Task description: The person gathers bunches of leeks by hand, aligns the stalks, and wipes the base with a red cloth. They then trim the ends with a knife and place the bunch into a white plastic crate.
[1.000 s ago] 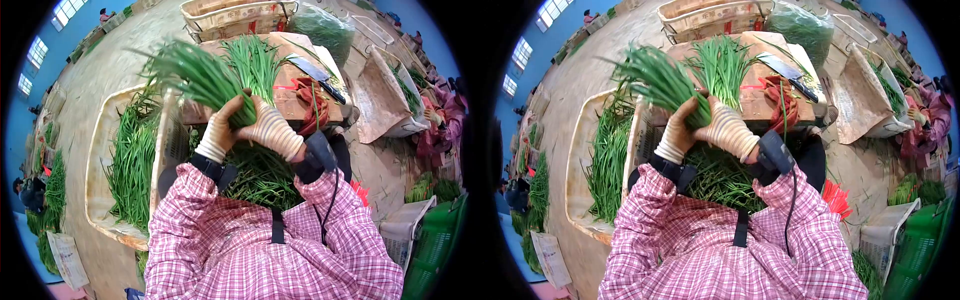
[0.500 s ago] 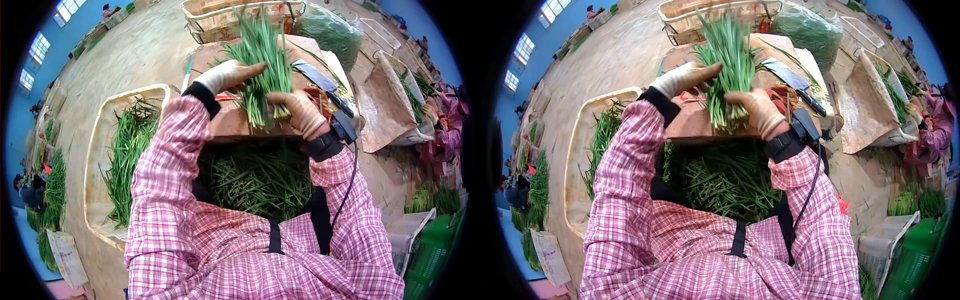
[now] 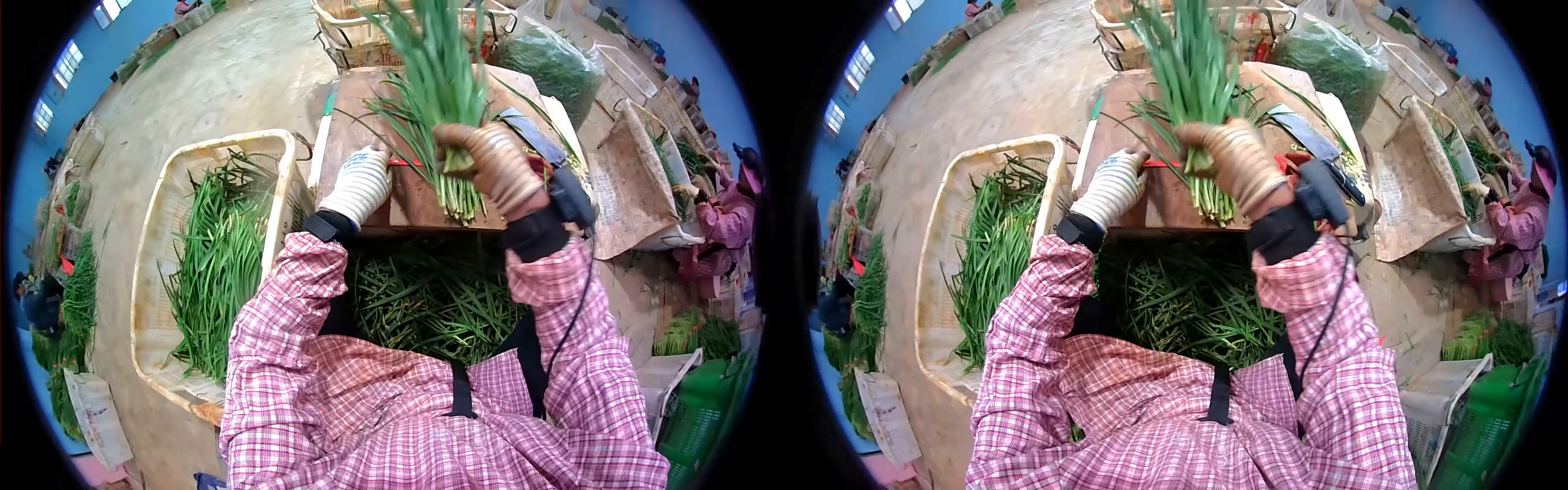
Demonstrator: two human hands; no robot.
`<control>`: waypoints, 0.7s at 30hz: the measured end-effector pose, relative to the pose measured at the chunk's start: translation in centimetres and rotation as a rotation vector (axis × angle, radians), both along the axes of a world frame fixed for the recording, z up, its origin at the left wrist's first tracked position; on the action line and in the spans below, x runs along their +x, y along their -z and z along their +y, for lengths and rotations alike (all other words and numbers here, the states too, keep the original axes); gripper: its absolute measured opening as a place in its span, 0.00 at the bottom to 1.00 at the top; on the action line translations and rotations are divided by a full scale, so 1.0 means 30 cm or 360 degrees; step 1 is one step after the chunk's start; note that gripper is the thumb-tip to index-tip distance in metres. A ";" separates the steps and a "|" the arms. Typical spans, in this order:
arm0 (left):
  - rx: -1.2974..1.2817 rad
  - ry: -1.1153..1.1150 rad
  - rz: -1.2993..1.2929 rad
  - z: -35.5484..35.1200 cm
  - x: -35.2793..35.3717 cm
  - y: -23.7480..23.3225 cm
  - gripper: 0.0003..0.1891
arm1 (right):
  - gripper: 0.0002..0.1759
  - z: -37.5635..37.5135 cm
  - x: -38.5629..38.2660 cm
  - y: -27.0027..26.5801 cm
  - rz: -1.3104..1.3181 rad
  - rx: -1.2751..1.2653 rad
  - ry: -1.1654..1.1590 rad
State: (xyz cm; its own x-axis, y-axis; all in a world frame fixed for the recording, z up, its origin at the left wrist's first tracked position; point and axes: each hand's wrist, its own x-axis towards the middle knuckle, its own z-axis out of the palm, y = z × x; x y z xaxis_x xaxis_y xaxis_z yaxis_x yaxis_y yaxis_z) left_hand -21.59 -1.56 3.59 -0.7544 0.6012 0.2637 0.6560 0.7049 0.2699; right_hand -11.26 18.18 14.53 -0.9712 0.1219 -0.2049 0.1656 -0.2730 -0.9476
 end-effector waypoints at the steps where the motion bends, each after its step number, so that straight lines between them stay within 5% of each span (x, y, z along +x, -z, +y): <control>1: 0.0042 -0.0025 0.0078 -0.009 -0.011 0.024 0.11 | 0.12 -0.036 -0.019 0.051 -0.0128 -0.0028 0.0028; 5: 0.0096 0.0024 0.0051 -0.027 0.006 0.006 0.10 | 0.13 -0.109 -0.036 0.241 -0.0252 0.0051 0.0099; 7: 0.0199 -0.0092 -0.0194 -0.028 0.039 -0.060 0.13 | 0.16 -0.085 -0.044 0.300 0.0524 0.1165 -0.0142; 9: 0.0453 -0.0176 -0.0447 -0.019 0.016 -0.072 0.24 | 0.22 -0.130 -0.035 0.242 -0.0008 0.0741 0.0016; 13: 0.1003 -0.0012 -0.1036 0.070 0.058 -0.119 0.48 | 0.14 -0.095 -0.060 0.293 -0.0136 0.1183 -0.0263; 18: 0.0987 0.0058 -0.1061 0.096 0.032 0.010 0.44 | 0.28 -0.051 0.117 0.136 0.0201 0.1196 -0.0185; 21: 0.0862 0.0074 -0.0909 0.090 0.036 0.037 0.41 | 0.24 0.044 0.162 0.131 0.0001 0.1099 0.0038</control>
State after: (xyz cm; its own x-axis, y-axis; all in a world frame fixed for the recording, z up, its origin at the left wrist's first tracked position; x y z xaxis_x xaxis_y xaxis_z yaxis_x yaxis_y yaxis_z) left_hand -20.50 1.14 2.47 -0.8384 0.5342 0.1082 0.3381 0.3541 0.8719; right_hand -6.41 19.51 10.60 -0.9667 0.2457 -0.0718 0.1662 0.3896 -0.9059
